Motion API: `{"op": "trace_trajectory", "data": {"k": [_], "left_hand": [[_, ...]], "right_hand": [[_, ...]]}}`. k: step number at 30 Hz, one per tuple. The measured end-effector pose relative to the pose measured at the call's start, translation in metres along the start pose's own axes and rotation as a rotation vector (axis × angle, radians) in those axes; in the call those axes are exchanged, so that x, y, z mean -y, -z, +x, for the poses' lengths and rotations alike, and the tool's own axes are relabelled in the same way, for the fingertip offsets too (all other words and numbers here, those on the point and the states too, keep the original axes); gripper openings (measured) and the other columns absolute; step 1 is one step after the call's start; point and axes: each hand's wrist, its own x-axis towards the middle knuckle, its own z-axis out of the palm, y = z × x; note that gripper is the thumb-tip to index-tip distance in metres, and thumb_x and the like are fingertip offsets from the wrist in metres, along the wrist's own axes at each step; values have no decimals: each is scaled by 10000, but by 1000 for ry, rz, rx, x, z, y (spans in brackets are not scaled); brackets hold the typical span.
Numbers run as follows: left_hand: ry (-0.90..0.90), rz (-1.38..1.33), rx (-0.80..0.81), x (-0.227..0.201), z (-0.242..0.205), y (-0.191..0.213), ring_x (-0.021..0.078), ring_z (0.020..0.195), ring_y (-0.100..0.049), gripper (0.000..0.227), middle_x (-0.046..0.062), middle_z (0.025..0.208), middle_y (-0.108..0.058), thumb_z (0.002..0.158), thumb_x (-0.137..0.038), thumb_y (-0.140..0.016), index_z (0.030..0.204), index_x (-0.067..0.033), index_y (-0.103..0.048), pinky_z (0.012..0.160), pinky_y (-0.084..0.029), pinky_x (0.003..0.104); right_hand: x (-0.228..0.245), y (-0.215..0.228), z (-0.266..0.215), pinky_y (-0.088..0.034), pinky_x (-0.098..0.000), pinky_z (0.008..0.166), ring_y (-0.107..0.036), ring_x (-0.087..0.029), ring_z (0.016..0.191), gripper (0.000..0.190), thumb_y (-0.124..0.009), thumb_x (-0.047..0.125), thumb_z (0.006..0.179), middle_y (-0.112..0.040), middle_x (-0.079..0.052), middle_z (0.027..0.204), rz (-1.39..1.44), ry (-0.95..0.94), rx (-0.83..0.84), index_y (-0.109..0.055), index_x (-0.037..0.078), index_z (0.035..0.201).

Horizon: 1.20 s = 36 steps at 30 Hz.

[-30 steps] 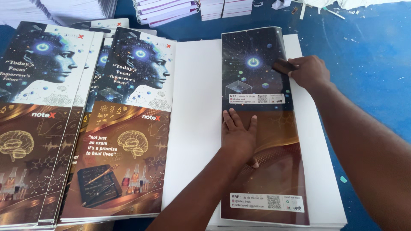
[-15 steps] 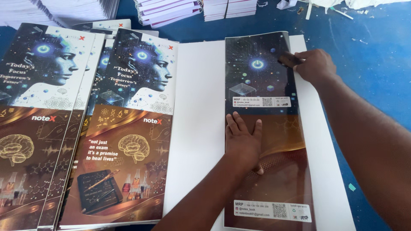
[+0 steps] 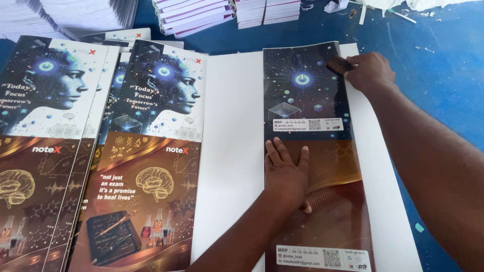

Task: The person is binding books by folding the cover onto the pages and using a wooden block to press and smooth the spine. The person repeats this process for multiple books.

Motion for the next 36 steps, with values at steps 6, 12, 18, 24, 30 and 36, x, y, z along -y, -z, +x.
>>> {"op": "trace_trajectory", "data": {"k": [6, 12, 18, 24, 30, 36], "left_hand": [[-2, 2, -9, 0, 1, 0, 627, 1495, 83, 1485, 475, 1586, 84, 553, -455, -1013, 1645, -144, -56, 1228, -81, 593], [2, 10, -10, 0, 2, 0, 632, 1493, 77, 1497, 478, 1586, 73, 541, -469, -1011, 1653, -156, -59, 1229, -85, 591], [6, 28, 30, -1, 5, 0, 638, 1489, 100, 1513, 482, 1584, 97, 553, -498, -1005, 1654, -153, -26, 1224, -77, 602], [4, 15, 19, 0, 6, -2, 639, 1489, 113, 1491, 488, 1579, 108, 566, -496, -997, 1652, -161, -32, 1222, -75, 610], [-4, -1, 10, 1, 8, -5, 640, 1487, 110, 1486, 496, 1578, 106, 565, -469, -1003, 1655, -150, -45, 1221, -72, 613], [3, -13, 13, 0, 10, -5, 630, 1491, 124, 1499, 480, 1584, 116, 549, -465, -1010, 1656, -175, -41, 1221, -59, 609]], "right_hand": [[0, -4, 13, -493, -476, 1018, -617, -295, 1215, 501, -835, 296, 860, -629, -83, 1354, -2, 39, -40, -702, 363, 1339], [4, -10, 29, -467, -497, 1055, -593, -276, 1260, 497, -821, 327, 876, -634, -74, 1345, -12, -16, -21, -686, 376, 1352], [5, -13, 33, -436, -507, 1066, -542, -292, 1293, 477, -800, 333, 897, -590, -75, 1384, 0, 9, -68, -678, 359, 1358], [15, -12, 38, -437, -522, 1072, -547, -291, 1303, 458, -743, 292, 929, -604, -79, 1379, -8, -60, -56, -673, 394, 1369], [18, -8, 43, -407, -556, 1094, -532, -344, 1316, 488, -761, 281, 907, -598, -96, 1401, 8, -47, -47, -677, 370, 1380], [22, -11, 49, -409, -563, 1083, -497, -339, 1346, 509, -780, 332, 890, -534, -107, 1446, 1, -85, -53, -659, 363, 1383]]}}
